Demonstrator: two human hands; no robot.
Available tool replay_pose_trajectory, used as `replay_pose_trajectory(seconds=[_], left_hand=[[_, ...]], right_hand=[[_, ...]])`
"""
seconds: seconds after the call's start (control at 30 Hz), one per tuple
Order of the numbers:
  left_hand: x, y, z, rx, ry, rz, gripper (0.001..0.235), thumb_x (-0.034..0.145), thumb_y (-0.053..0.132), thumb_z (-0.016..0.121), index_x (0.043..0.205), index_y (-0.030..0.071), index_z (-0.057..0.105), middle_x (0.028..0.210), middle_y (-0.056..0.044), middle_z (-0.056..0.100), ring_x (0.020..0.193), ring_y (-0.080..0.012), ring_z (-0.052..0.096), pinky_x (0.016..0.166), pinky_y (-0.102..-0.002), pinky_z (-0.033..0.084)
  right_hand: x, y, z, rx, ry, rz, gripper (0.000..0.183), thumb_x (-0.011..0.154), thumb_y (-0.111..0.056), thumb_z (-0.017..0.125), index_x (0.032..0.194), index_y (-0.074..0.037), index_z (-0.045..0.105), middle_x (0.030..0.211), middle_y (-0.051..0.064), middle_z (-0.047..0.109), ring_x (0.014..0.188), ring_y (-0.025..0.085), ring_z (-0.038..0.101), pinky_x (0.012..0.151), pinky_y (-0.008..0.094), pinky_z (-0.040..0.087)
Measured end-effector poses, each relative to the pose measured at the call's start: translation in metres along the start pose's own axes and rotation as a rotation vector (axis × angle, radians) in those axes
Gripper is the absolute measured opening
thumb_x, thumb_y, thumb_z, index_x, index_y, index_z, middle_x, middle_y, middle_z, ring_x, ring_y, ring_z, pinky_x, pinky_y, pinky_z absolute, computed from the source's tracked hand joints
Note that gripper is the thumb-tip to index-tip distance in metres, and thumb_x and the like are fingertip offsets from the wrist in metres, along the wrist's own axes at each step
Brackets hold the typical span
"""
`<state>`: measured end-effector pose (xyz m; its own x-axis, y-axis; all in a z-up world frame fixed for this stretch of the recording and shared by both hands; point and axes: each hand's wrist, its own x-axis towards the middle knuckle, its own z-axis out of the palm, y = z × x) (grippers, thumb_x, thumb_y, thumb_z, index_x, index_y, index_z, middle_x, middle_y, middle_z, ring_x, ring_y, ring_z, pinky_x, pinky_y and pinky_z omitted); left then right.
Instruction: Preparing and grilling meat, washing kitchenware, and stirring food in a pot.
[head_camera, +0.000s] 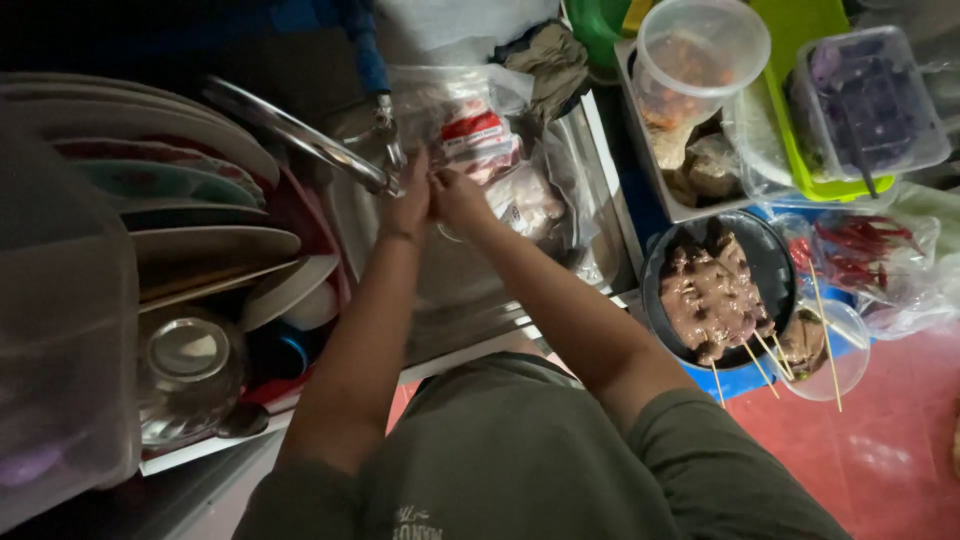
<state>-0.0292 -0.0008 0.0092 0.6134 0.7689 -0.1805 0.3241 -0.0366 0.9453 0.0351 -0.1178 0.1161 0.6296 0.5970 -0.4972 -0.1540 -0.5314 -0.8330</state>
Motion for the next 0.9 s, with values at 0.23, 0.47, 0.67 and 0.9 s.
replay_pose_trajectory(seconds=[0.23,0.47,0.67,0.9], left_hand=[[-0.059,0.012,-0.033,0.393,0.151,0.302,0.040,0.089,0.026,0.064,0.122,0.005,0.067,0.126,-0.018,0.067,0.109,-0.0391,0.066,0.093,-0.048,0.053],[-0.055,0.021,-0.058,0.786,0.377,0.244,0.042,0.090,0.017,0.061,0.130,0.006,0.066,0.133,-0.016,0.065,0.114,-0.0340,0.063,0.097,-0.043,0.049],[-0.057,0.077,-0.061,-0.152,0.479,0.047,0.037,0.097,0.018,0.064,0.129,0.001,0.064,0.128,-0.013,0.066,0.111,-0.0271,0.062,0.095,-0.038,0.049],[-0.093,0.111,-0.038,-0.056,0.541,0.051,0.031,0.099,0.022,0.070,0.118,-0.002,0.069,0.115,-0.010,0.069,0.103,-0.0217,0.062,0.090,-0.035,0.049]], right_hand=[[0.064,-0.031,-0.134,-0.245,0.492,-0.645,0.022,0.105,-0.023,0.062,0.110,-0.006,0.074,0.097,0.014,0.075,0.087,0.027,0.070,0.077,0.039,0.056],[0.201,-0.094,-0.271,0.953,0.404,-0.370,0.031,0.097,-0.023,0.078,0.082,-0.004,0.059,0.072,0.006,0.052,0.056,0.018,0.052,0.047,0.035,0.042],[0.250,-0.114,-0.310,0.784,0.413,-0.481,0.033,0.094,-0.020,0.076,0.070,-0.003,0.061,0.063,0.007,0.059,0.050,0.018,0.056,0.043,0.032,0.041],[0.263,-0.115,-0.320,0.521,0.365,-0.296,0.033,0.095,-0.018,0.070,0.068,-0.003,0.058,0.061,0.008,0.059,0.046,0.020,0.057,0.040,0.033,0.040]])
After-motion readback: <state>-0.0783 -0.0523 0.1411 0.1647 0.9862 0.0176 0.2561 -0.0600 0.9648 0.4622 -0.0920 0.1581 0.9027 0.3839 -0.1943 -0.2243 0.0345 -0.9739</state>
